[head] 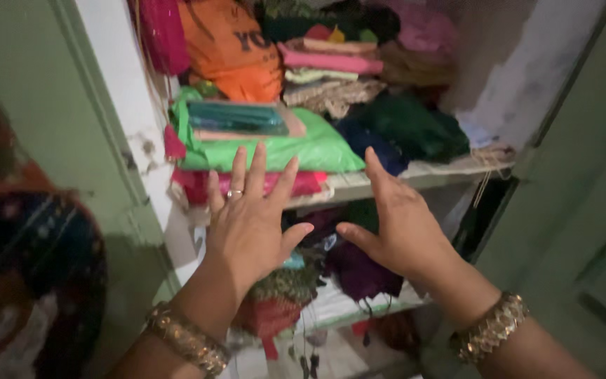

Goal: The person removes folded garments and packaged items from a wardrobe shelf and places them on a bed. They handle a dark blue garment, a green plastic-wrapped package, a pink plastic-wrapped item, an orange t-shirt, and a stack of folded pink and peach fabrics, arranging them on the bed surface.

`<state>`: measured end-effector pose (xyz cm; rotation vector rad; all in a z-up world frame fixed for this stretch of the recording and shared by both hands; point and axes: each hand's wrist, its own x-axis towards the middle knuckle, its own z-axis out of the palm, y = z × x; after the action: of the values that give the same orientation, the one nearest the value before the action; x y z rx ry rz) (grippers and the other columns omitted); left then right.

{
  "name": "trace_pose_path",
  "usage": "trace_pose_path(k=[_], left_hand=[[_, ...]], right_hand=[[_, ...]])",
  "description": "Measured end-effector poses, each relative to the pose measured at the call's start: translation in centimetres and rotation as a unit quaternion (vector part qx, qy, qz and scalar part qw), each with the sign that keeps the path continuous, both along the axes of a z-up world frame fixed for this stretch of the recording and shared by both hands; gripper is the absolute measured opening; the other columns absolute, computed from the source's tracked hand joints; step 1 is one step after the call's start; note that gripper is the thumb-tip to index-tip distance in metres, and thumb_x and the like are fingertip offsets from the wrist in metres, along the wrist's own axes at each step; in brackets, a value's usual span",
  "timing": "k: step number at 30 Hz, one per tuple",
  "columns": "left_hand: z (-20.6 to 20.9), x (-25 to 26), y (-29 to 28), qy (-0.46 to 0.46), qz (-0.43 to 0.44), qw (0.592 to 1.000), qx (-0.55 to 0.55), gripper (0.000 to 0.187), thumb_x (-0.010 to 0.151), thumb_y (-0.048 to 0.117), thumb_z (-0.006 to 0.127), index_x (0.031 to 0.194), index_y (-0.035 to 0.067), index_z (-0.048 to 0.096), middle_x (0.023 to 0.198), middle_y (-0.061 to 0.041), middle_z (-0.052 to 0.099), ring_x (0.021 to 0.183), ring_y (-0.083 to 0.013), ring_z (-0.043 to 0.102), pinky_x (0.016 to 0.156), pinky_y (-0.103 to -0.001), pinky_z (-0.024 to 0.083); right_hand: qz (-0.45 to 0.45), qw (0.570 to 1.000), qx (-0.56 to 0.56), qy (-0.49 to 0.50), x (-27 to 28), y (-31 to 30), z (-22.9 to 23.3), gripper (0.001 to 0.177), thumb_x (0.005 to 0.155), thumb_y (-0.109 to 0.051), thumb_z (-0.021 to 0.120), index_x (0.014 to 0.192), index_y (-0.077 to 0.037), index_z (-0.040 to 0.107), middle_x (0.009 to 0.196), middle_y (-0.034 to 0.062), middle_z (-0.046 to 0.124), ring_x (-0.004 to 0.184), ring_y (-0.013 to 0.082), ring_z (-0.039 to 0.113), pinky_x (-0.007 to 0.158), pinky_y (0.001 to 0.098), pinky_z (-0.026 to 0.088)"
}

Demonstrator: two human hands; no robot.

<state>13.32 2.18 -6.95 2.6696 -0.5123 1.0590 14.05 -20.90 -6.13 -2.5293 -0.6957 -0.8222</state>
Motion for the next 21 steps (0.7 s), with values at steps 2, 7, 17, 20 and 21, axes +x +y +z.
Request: trace_pose_path(k=[2,7,17,20,21], left_hand=[[0.7,1.3,0.2,-0.014,-0.005,1.0,-0.003,0.093,0.073,0.052,0.08,0.152,0.023,0.039,0.165,-0.024,0.023,0.148,-0.0443,0.016,0.111,-0.071,0.013],[2.2,3.8,-0.1,-0.036,-0.014,0.999,-0.024,0.093,0.073,0.053,0.079,0.152,0.024,0.039,0.163,-0.025,0.024,0.148,-0.046,0.017,0.111,-0.071,0.012],[4.3,10.3,-1.3,-0.022,0.047,0.999,-0.003,0.1,0.07,0.048,0.082,0.157,0.027,0.037,0.167,-0.022,0.018,0.15,-0.037,0.014,0.117,-0.063,0.006],[3.2,12.2,-1.1,-0.006,0.075,0.997,0.028,0.1,0.073,0.05,0.081,0.156,0.02,0.034,0.166,-0.021,0.016,0.154,-0.0345,0.012,0.121,-0.056,0.006],[2.9,12.9,-1.0,-0.001,0.084,0.996,0.038,0.099,0.074,0.05,0.08,0.155,0.016,0.034,0.165,-0.021,0.016,0.155,-0.0341,0.012,0.123,-0.053,0.006]], right_hand=[[0.001,0.999,-0.014,-0.032,0.9,0.2,0.3,0.111,0.073,-0.038,0.086,0.154,0.004,0.024,0.139,0.0306,0.054,0.131,0.0453,0.05,0.106,0.0484,0.041],[-0.011,0.999,-0.03,-0.041,2.6,0.2,1.2,0.105,0.074,-0.041,0.085,0.153,0.002,0.029,0.145,0.028,0.05,0.136,0.0458,0.044,0.108,0.0498,0.038],[-0.009,0.996,-0.035,-0.077,9.9,0.7,3.0,0.104,0.075,-0.045,0.084,0.15,0.005,0.032,0.152,0.0313,0.041,0.141,0.0432,0.041,0.111,0.0474,0.038],[-0.004,0.996,-0.046,-0.073,12.1,1.1,2.1,0.106,0.073,-0.045,0.084,0.15,0.005,0.032,0.153,0.0311,0.039,0.14,0.0428,0.041,0.11,0.0465,0.038],[-0.001,0.996,-0.05,-0.075,12.9,1.2,1.9,0.106,0.073,-0.044,0.084,0.15,0.005,0.032,0.153,0.0312,0.039,0.14,0.0428,0.041,0.111,0.0461,0.038]])
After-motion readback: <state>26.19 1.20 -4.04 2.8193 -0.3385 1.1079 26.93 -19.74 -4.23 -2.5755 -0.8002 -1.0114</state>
